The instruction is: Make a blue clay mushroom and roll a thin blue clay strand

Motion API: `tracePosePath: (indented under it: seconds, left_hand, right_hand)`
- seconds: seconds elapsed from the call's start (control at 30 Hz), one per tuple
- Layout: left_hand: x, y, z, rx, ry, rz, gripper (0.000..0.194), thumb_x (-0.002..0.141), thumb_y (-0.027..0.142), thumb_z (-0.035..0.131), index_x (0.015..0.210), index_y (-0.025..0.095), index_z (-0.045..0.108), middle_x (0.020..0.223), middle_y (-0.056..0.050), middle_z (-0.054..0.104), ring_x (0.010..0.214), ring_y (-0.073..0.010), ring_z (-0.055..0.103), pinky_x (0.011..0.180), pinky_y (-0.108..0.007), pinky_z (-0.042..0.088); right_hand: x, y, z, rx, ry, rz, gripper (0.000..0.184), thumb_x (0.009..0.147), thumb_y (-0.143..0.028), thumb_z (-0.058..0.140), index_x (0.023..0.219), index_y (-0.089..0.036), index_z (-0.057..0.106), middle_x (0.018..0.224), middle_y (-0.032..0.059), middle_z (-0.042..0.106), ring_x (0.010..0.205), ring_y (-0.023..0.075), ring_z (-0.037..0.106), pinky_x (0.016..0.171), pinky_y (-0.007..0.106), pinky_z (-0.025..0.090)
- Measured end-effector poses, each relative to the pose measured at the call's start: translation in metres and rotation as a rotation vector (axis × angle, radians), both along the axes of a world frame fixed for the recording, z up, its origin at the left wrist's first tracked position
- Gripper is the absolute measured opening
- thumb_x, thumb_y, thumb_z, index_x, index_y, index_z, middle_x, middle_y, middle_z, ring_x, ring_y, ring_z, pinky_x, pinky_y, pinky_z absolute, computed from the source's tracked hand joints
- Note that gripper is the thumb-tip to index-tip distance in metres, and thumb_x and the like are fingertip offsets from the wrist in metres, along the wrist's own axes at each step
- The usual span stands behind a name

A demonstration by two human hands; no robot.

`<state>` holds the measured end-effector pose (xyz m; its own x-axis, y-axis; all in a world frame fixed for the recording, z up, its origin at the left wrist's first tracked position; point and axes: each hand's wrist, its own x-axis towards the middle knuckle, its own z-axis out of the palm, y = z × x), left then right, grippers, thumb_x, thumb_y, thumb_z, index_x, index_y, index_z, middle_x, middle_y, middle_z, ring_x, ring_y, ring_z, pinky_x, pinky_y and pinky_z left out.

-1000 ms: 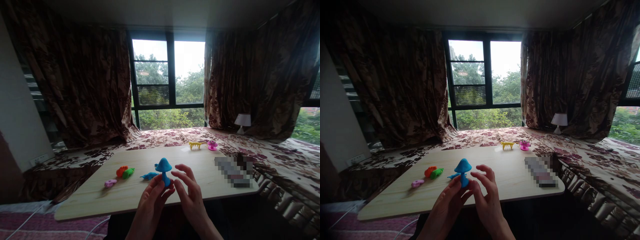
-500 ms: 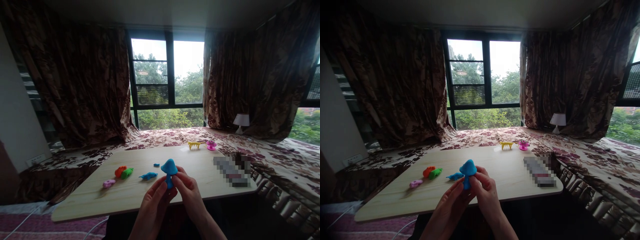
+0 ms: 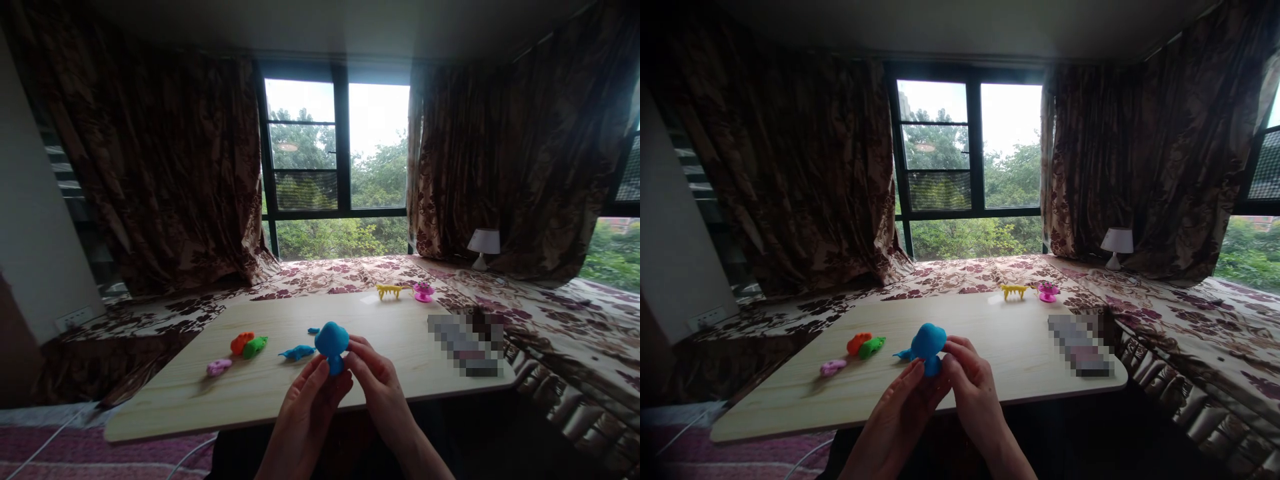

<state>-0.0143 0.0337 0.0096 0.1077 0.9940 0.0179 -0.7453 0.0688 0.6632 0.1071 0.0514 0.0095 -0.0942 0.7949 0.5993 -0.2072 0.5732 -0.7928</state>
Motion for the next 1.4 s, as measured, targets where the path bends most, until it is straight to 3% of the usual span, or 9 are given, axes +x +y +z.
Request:
tracePosePath:
  seconds: [0.17,0.33,0.43,0.63,0.87,1.4]
  left_hand:
    - [-0.002,0.003,0.002,-0.062,0.030,0.057,0.014,0.076,0.011,0.063,0.090,0.012,0.066,0.091,-0.012,0.074,0.083,-0.0208,0.069,0.076,-0.033,0.056]
    - [-0.003,0.005,-0.003,-0.094,0.022,-0.007,0.016,0.079,0.011,0.061,0.095,0.011,0.063,0.092,-0.012,0.073,0.080,-0.0181,0.069,0.080,-0.035,0.055]
    - [-0.004,0.008,-0.009,-0.084,0.030,0.031,0.016,0.079,0.010,0.062,0.094,0.011,0.062,0.095,-0.013,0.072,0.082,-0.0177,0.068,0.081,-0.034,0.055]
    - [-0.006,0.015,-0.020,-0.045,0.043,0.076,0.012,0.078,0.007,0.061,0.089,0.010,0.063,0.091,-0.011,0.071,0.085,-0.0200,0.068,0.079,-0.034,0.056]
    - [-0.006,0.020,-0.025,-0.053,0.098,0.064,0.015,0.079,0.007,0.060,0.093,0.010,0.063,0.084,-0.010,0.072,0.070,-0.0145,0.067,0.070,-0.031,0.057]
    - [-0.003,0.021,-0.026,-0.074,0.200,0.110,0.022,0.075,0.007,0.064,0.096,0.011,0.064,0.081,-0.009,0.073,0.067,-0.0132,0.066,0.070,-0.028,0.057]
  right_hand:
    - [0.001,0.006,-0.010,-0.038,-0.056,-0.162,0.020,0.088,-0.032,0.050,0.088,-0.019,0.066,0.104,0.0059,0.060,0.097,0.0201,0.058,0.083,0.031,0.048]
    - [0.000,0.005,-0.013,-0.119,-0.129,-0.296,0.022,0.086,-0.036,0.053,0.075,-0.018,0.060,0.086,0.0023,0.059,0.082,0.0173,0.056,0.074,0.028,0.044]
    - [0.000,0.003,-0.014,-0.170,-0.154,-0.276,0.030,0.088,-0.038,0.049,0.068,-0.018,0.059,0.064,-0.0017,0.053,0.063,0.0139,0.050,0.060,0.025,0.040]
    - [-0.002,0.006,-0.020,-0.259,-0.180,-0.189,0.039,0.087,-0.043,0.048,0.065,-0.014,0.063,0.050,-0.0047,0.042,0.048,0.0098,0.038,0.045,0.021,0.029]
    - [-0.002,0.013,-0.029,-0.320,-0.151,-0.105,0.038,0.085,-0.043,0.053,0.061,-0.014,0.058,0.052,-0.0041,0.043,0.050,0.0085,0.037,0.046,0.020,0.028]
    - [-0.005,0.016,-0.033,-0.403,-0.068,-0.048,0.033,0.081,-0.040,0.057,0.061,-0.014,0.054,0.051,-0.0053,0.041,0.047,0.0062,0.032,0.042,0.018,0.026]
